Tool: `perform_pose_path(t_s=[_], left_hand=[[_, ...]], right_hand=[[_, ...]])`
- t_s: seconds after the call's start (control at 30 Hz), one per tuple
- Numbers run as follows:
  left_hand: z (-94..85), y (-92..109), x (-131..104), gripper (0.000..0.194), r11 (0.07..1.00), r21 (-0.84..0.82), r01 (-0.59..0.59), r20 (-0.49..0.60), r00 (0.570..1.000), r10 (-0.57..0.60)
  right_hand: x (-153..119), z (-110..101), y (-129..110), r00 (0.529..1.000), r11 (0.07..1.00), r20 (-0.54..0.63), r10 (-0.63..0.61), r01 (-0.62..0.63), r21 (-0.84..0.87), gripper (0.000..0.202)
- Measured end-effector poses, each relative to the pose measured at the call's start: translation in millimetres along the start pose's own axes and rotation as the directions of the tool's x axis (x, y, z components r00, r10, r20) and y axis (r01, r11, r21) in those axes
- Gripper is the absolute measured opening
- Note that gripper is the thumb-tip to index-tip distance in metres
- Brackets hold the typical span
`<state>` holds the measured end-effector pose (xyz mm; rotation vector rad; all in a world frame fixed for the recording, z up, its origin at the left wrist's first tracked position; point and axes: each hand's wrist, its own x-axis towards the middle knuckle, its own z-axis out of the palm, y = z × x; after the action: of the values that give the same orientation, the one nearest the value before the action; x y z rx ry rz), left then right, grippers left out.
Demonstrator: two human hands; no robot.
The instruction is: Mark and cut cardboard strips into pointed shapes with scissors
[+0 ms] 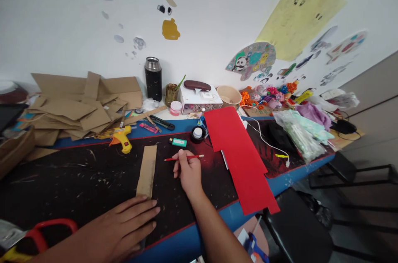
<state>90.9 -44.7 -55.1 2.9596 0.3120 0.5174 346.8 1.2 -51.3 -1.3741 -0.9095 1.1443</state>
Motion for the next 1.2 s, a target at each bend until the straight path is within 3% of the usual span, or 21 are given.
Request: perform_pose_path(t_s=[0.13,0.33,0.5,0.67,0.87,1.03,1.2], left_hand=[[-4.1,-1.7,-6.8,0.061,1.0,0.023,0.012,-0.033,0.999,-0.011],[10.7,10.8,-10.5,0.03,0.997,0.029,0.071,-0.114,0.991,-0.067],[10.1,22.0,-1.5,0.034,0.998,0.054,0.008,-0.08,0.997,-0.004],[4.5,18.6,0.1,0.043,0.999,0.046,-0.025,-0.058,0.998,0.027],[8.2,16.2,6.7,0.034,0.998,0.063,0.008,-0.014,1.0,-0.007],[10.2,16.2,18.7,0.024,0.998,0.054,-0.028,-0.085,0.996,0.032],[4.4,19.6,26.0,0.02,0.996,0.068,-0.06,-0.083,0.994,0.066]], right_hand=[[-0.6,0.6,-1.1,1.0,1.0,0.003,0.003,-0.003,0.003,0.062],[-1.0,-0.2,-1.3,0.999,0.999,-0.028,-0.015,0.016,0.031,0.063],[-1.4,-1.6,-0.2,0.999,0.998,-0.038,0.004,-0.002,0.061,0.064],[-2.2,-2.6,-1.0,0.999,0.997,-0.033,0.015,-0.013,0.07,0.063],[-3.5,-1.6,-4.0,1.0,0.999,-0.02,0.02,-0.019,0.045,0.063],[-3.3,-1.2,-3.4,1.0,0.999,-0.017,0.016,-0.016,0.041,0.064],[-2.5,-2.1,-0.7,1.0,0.999,-0.019,0.015,-0.014,0.05,0.063]])
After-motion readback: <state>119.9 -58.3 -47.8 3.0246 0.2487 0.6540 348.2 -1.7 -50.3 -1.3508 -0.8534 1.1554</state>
